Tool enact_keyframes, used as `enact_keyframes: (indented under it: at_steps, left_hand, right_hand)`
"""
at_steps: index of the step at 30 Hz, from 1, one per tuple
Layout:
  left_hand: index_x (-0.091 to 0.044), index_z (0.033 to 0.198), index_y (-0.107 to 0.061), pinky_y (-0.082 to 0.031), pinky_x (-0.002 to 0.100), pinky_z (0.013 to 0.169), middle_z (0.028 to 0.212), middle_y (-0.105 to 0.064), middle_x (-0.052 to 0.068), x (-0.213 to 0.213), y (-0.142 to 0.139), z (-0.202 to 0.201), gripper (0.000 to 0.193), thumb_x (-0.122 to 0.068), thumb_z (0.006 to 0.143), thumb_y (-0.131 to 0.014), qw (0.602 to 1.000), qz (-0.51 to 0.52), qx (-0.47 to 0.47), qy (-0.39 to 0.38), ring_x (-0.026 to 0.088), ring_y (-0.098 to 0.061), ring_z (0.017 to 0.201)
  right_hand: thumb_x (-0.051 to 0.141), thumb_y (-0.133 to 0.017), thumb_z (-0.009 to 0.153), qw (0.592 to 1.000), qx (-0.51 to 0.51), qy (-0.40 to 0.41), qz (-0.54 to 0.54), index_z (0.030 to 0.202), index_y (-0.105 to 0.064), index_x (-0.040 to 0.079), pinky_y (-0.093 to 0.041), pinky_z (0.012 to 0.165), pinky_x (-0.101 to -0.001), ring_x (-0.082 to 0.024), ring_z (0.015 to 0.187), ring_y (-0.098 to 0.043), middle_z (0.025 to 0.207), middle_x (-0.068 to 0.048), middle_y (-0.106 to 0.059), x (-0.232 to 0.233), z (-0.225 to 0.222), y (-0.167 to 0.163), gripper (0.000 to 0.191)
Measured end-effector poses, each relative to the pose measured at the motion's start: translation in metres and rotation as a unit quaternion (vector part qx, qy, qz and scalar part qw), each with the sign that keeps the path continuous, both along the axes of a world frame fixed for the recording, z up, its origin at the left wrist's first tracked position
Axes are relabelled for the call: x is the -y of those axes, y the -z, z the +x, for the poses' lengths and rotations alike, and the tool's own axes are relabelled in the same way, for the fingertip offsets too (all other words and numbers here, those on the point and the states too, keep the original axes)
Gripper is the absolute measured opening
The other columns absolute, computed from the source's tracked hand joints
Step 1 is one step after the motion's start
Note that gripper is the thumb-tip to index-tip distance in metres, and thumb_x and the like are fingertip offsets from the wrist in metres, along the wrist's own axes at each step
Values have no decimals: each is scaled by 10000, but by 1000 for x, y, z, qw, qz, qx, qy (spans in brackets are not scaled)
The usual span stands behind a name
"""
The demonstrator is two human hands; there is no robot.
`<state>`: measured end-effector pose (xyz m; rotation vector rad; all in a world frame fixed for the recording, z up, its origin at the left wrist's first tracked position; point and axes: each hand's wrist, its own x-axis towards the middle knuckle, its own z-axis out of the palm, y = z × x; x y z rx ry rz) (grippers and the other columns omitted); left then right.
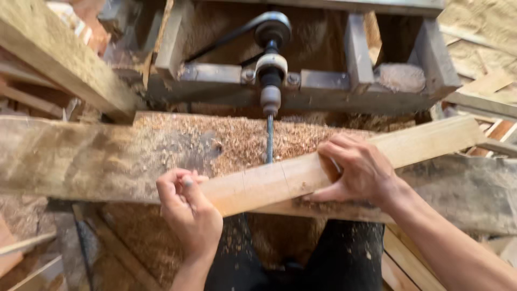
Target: The person feeds wooden slats and square posts one at a time under a bench-mounted drill press, aligning pencil marks with the spinning bit to bore holes and slots, then sets finished pieces aside and picks up the next piece. They reposition each piece to drill several holes along its length.
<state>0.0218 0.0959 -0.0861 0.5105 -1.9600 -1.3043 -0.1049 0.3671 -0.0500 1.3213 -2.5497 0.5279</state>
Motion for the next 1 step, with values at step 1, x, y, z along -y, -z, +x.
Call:
enact_keyframes:
  at_steps: [1]
  left_hand:
    - [-80,1090,-506,-554,369,802,945,-649,112,1,5,3,41,-88,1079,-467,1000,14,19,-1,228,-663,866]
  right_hand:
    - [616,-878,578,999,27,16,30,714,-604,116,-566,625,-360,-203,669,-591,739,-44,-615,1,6,-2,586]
